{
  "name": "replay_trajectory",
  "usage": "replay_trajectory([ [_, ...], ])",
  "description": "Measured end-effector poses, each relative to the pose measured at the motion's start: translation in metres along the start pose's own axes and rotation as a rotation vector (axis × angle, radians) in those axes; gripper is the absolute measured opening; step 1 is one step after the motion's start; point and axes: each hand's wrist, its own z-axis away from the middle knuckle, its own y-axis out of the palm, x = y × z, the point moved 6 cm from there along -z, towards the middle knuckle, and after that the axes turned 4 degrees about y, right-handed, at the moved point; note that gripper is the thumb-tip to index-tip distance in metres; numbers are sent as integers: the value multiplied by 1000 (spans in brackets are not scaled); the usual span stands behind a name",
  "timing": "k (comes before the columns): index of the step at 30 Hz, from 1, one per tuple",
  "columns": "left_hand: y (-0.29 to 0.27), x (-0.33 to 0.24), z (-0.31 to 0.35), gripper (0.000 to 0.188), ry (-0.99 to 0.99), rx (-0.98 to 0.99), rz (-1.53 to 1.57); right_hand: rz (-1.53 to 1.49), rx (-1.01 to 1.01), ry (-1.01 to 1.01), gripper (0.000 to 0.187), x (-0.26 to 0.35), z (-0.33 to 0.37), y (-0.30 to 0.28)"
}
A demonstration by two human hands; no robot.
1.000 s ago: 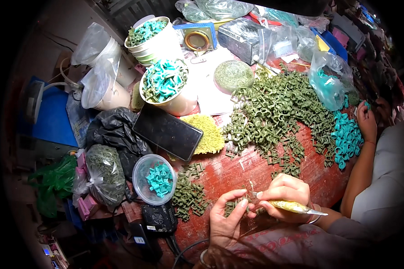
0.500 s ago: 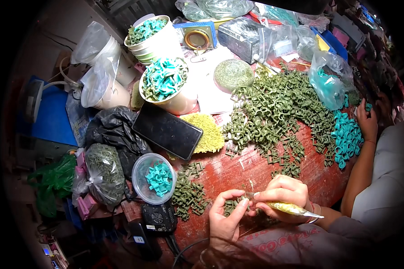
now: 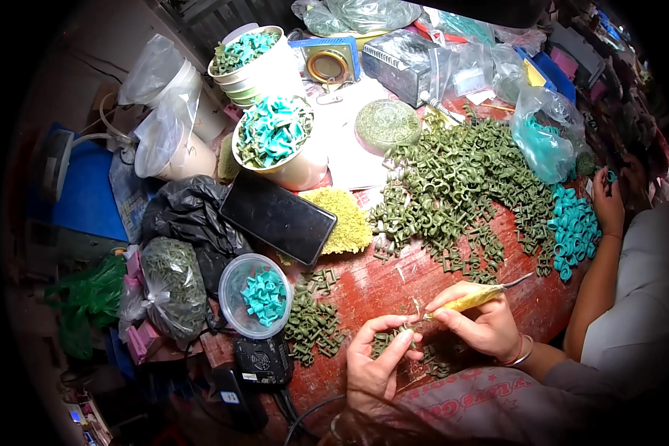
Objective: The person uses a thin metal tool to assemble small green plastic leaves into a cluster. They pick up individual leaf pieces from the table and attach them to a base or stem.
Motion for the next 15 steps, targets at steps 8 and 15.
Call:
replay_trajectory([
  [8, -4, 1, 0, 25, -5, -41, 24, 181, 69, -265, 17, 28, -3, 1],
  [15, -1, -1, 2, 24, -36, -74, -28, 226, 121, -386, 23, 31, 0, 11],
])
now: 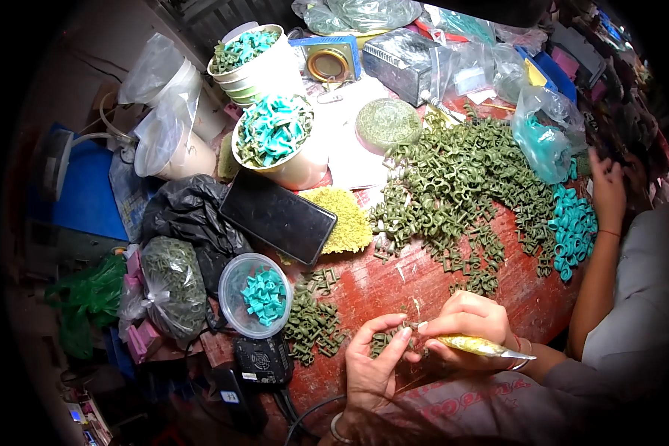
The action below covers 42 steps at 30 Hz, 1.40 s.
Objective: The person uses a thin metal tool to assemble small green plastic leaves into a cluster. They pick up individual leaf pieces from the table and attach them to a base or stem.
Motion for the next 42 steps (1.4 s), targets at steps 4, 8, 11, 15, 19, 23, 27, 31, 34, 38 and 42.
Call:
replay_trajectory([
  [4, -1, 2, 0, 23, 0, 11, 37, 46, 27, -24, 23, 2, 0, 3],
  [8, -2, 2, -1, 25, 29, 9, 13, 53, 32, -13, 24, 0, 2, 6],
  [11, -1, 1, -1, 24, 50, 3, 0, 61, 39, -31, 25, 0, 1, 7],
  [15, -1, -1, 0, 24, 59, 18, -20, 69, 58, -33, 26, 1, 2, 6],
  [19, 0, 1, -1, 24, 74, 42, -26, 80, 92, -33, 29, 2, 3, 7],
  [23, 0, 0, -1, 22, 105, 36, -58, 83, 89, -24, 31, 4, 2, 6],
  [27, -5, 1, -1, 20, 102, -10, -74, 49, 102, -19, 33, 0, 4, 10],
  [31, 4, 2, -1, 19, 91, 75, -54, 88, 84, -59, 38, 6, 7, 0],
  [34, -2, 3, -1, 18, 125, 49, -106, 70, 69, -91, 38, 3, 7, 5],
  [38, -3, 0, -1, 19, 84, 17, -48, 37, -33, -105, 33, 5, 1, 5],
  [42, -1, 1, -1, 21, 61, 7, -42, 89, -104, -31, 22, 2, 2, -3],
])
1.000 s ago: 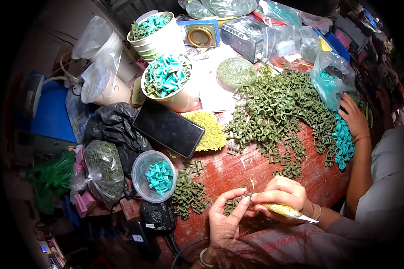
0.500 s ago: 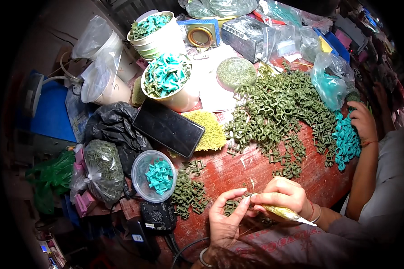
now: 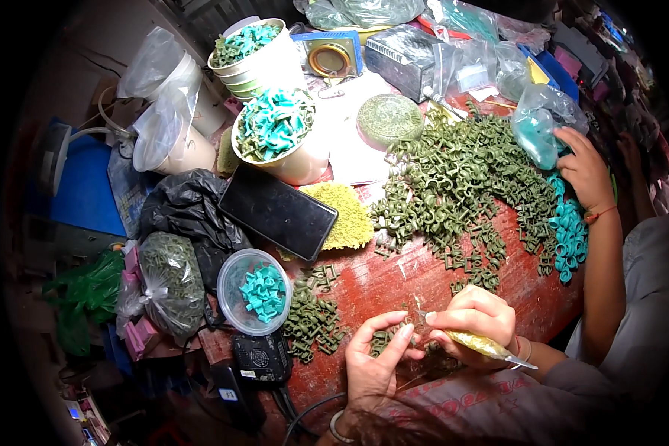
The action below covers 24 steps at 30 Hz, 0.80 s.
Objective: The person uses a thin metal tool to assemble small green plastic leaves into a cluster. They pick up individual leaf pieces from the table and attach them to a base or stem.
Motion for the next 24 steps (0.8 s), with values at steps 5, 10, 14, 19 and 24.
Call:
replay_trajectory([
  [5, 1, 0, 0, 23, -20, 18, 35, -19, 8, 22, 23, -2, 3, 0],
  [10, 3, -1, 1, 23, -25, 2, 48, -75, 66, 58, 22, -3, 0, 2],
  [14, 2, -2, 0, 24, -9, 17, 12, -93, 114, 130, 20, -4, -3, 2],
  [19, 2, -2, 1, 24, -43, 12, 31, -300, 157, 305, 15, -25, 1, 1],
  [24, 4, 3, 2, 24, -122, 102, 184, -599, 125, 593, 12, -40, 17, 6],
])
